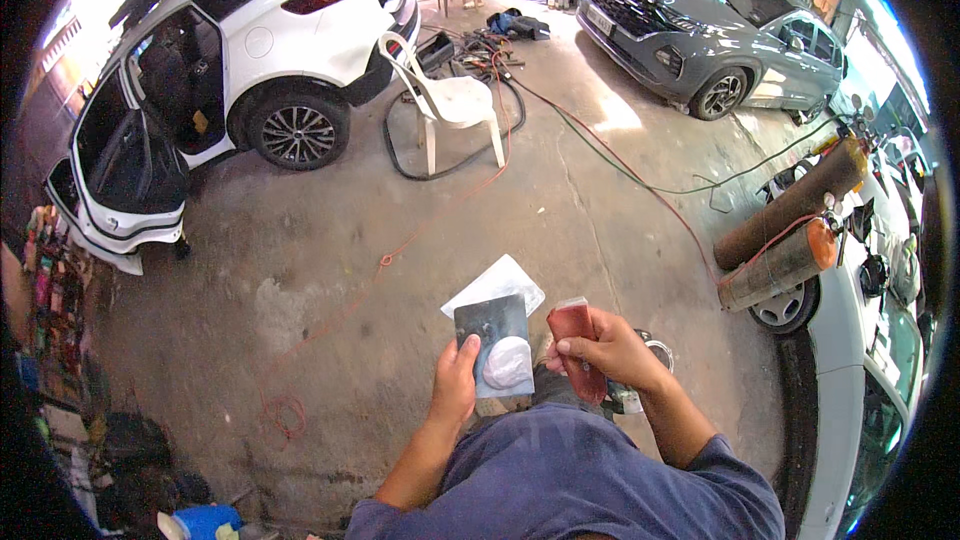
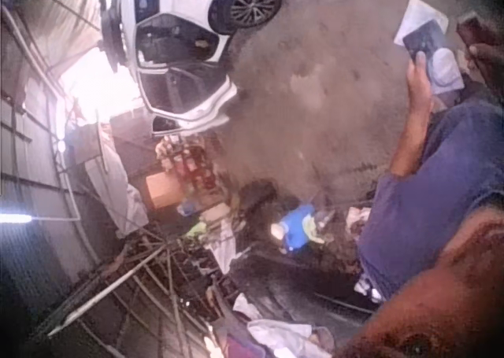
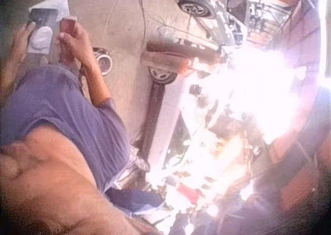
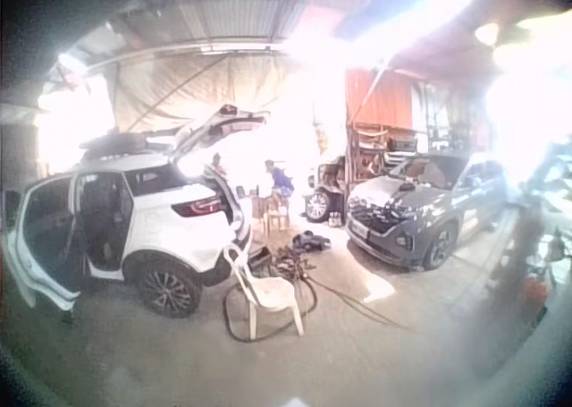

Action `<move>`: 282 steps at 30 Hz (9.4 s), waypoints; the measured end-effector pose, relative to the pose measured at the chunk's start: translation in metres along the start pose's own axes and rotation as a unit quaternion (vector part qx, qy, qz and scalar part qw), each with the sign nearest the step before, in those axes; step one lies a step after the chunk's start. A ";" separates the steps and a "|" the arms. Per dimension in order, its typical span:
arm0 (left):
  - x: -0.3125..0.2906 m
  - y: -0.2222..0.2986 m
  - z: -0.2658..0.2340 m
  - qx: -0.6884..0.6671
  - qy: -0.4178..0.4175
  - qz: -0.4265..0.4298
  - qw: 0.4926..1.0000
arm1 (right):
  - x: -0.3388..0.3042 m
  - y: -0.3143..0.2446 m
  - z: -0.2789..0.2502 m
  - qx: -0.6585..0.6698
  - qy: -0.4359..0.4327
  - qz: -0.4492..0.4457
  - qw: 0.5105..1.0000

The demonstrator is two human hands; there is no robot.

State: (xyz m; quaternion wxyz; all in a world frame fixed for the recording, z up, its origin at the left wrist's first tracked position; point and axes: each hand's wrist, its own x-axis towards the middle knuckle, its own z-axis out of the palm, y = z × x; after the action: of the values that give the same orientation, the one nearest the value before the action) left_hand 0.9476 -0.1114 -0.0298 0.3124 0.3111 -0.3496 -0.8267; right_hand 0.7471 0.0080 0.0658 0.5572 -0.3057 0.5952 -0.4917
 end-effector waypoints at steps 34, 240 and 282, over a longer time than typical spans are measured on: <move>-0.037 0.036 0.017 0.157 -0.093 0.039 0.982 | -0.007 -0.038 0.026 -0.298 -0.022 0.087 0.950; 1.559 -0.619 1.555 0.151 -0.381 -0.293 0.864 | 0.528 -0.270 -1.932 -0.543 0.561 -0.036 0.624; 1.570 -0.765 1.655 0.140 -0.276 -0.388 0.868 | 0.505 -0.103 -2.042 -0.219 0.586 0.039 0.779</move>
State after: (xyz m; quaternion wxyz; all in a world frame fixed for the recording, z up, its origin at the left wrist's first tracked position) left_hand -1.4536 -0.2009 -0.1549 -0.1897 0.2213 -0.3851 -0.8756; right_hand -1.3376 0.0131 -0.2352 0.0380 -0.0485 0.9098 -0.4103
